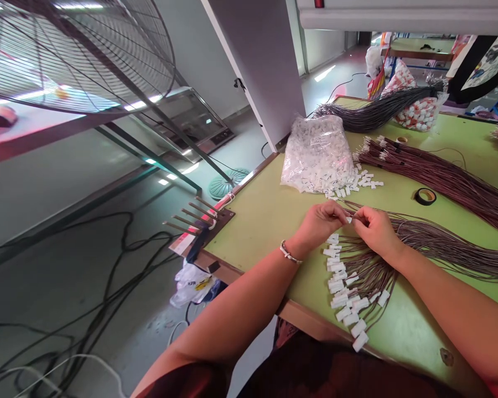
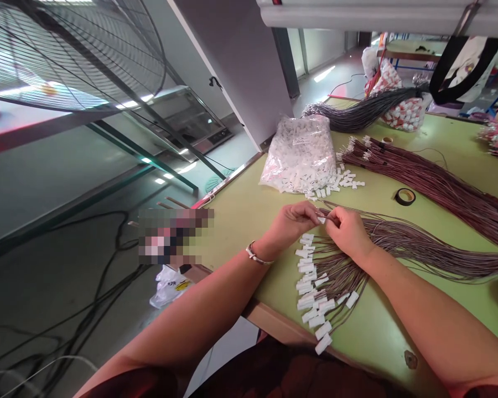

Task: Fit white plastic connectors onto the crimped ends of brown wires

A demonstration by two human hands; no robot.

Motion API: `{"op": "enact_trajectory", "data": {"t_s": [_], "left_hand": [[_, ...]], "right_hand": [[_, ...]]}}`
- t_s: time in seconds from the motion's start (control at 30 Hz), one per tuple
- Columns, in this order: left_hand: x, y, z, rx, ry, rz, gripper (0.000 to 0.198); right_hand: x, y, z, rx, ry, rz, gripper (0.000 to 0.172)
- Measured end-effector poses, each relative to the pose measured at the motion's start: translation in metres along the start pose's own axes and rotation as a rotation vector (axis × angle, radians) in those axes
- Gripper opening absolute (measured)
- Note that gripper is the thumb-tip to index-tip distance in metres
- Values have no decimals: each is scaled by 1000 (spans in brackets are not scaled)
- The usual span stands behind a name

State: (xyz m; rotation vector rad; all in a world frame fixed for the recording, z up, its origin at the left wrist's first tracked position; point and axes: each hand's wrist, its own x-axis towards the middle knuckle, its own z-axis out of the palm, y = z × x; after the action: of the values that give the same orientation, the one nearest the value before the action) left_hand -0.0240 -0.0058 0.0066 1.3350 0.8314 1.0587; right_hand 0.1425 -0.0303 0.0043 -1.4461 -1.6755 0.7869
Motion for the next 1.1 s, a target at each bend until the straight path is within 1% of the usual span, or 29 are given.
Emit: {"op": "enact_trajectory", "data": {"t_s": [0.07,0.2,0.33,0.53,0.7,0.8,0.97,1.1], "left_hand": [[0,-2,1,-5,5,6,16],[0,-4,1,-166,43,-103,19],[-1,-3,2,-191,57,-136,20],[-1,-9,5,-137,28,-101,20],[-2,-14,8,-122,36,-84,20],[-3,-14,9,-128,52,-76,20],[-3,-13,9,-212,104,-113,20],[-3,-11,9,-219,105,-123,21]], "right_hand": [[1,-1,0,96,-37,41,14],[2,0,-1,204,-39,119,17],[2,2,-1,171,-19,108,13],[1,5,3,2,-6,56,11],[0,5,6,-67,13,27,11],[1,5,5,-50,10,32,11],[2,6,2,115,-25,102,14],[3,5,1,94,-31,112,12]]}}
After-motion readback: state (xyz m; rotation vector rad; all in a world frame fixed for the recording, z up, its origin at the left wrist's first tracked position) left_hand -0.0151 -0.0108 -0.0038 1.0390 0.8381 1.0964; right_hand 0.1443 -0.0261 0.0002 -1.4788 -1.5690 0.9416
